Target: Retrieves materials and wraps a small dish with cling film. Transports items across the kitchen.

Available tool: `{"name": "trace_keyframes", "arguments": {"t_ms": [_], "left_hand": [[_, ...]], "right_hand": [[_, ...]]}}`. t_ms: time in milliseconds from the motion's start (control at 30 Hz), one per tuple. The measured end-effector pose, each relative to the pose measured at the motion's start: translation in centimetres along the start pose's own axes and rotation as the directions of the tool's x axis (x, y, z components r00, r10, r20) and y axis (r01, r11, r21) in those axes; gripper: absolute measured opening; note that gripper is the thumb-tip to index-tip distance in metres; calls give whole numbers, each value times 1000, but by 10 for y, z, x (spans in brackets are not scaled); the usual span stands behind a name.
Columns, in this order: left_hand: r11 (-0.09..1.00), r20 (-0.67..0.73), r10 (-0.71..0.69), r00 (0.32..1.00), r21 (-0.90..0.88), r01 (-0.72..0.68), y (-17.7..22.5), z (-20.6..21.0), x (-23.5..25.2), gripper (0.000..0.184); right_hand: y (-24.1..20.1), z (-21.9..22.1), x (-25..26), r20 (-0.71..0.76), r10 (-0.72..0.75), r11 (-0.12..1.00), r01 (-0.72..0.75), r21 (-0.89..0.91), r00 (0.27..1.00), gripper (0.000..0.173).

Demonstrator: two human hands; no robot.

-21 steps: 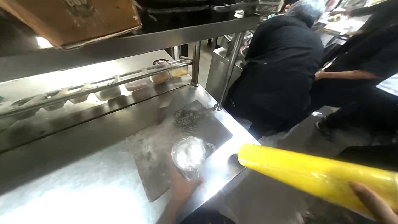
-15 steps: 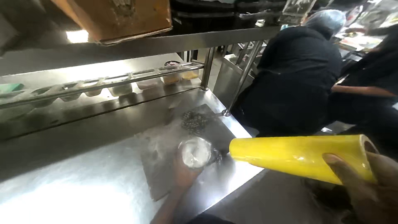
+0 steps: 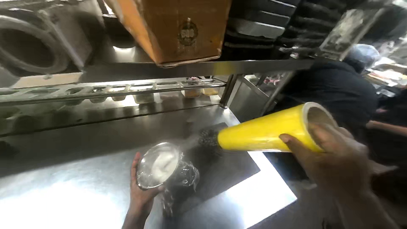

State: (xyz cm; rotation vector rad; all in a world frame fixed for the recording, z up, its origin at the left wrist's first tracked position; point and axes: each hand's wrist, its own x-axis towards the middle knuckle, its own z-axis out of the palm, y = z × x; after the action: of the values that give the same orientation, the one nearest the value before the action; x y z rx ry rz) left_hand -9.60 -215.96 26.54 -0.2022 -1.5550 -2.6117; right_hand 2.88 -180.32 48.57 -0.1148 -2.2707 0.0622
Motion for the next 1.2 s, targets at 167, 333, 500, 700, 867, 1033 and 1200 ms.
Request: {"name": "trace_keyframes", "arguments": {"t_ms": [167,333,500,700,867,1033,1200], "left_hand": [[962,-9,177,984,212,-171,17,-16,-26,142],[886,108,242,964,382,-265,29,-36,-61,134],[910,40,256,966,327,-255,35,-65,-72,136],[934,74,260,963,232,-270,39,-74,-46,136],[949,152,276,949,115,-295,46,-62,-22,135],[944,20,309,951,114,-309,43,-30,0,136],[992,-14,123,992,14,-123,16,56,-10,145]], "right_hand": [[-66,113,42,-29,-102,939,106,328,994,44],[-146,228,89,177,-187,929,116,351,966,47],[-212,277,130,323,-338,911,222,348,884,44],[-246,307,152,393,-368,924,284,256,843,81],[-247,286,149,440,-274,939,140,313,855,77],[-219,196,55,685,-114,437,-583,685,719,60],[-230,166,-49,699,523,-362,-616,700,487,51]]}}
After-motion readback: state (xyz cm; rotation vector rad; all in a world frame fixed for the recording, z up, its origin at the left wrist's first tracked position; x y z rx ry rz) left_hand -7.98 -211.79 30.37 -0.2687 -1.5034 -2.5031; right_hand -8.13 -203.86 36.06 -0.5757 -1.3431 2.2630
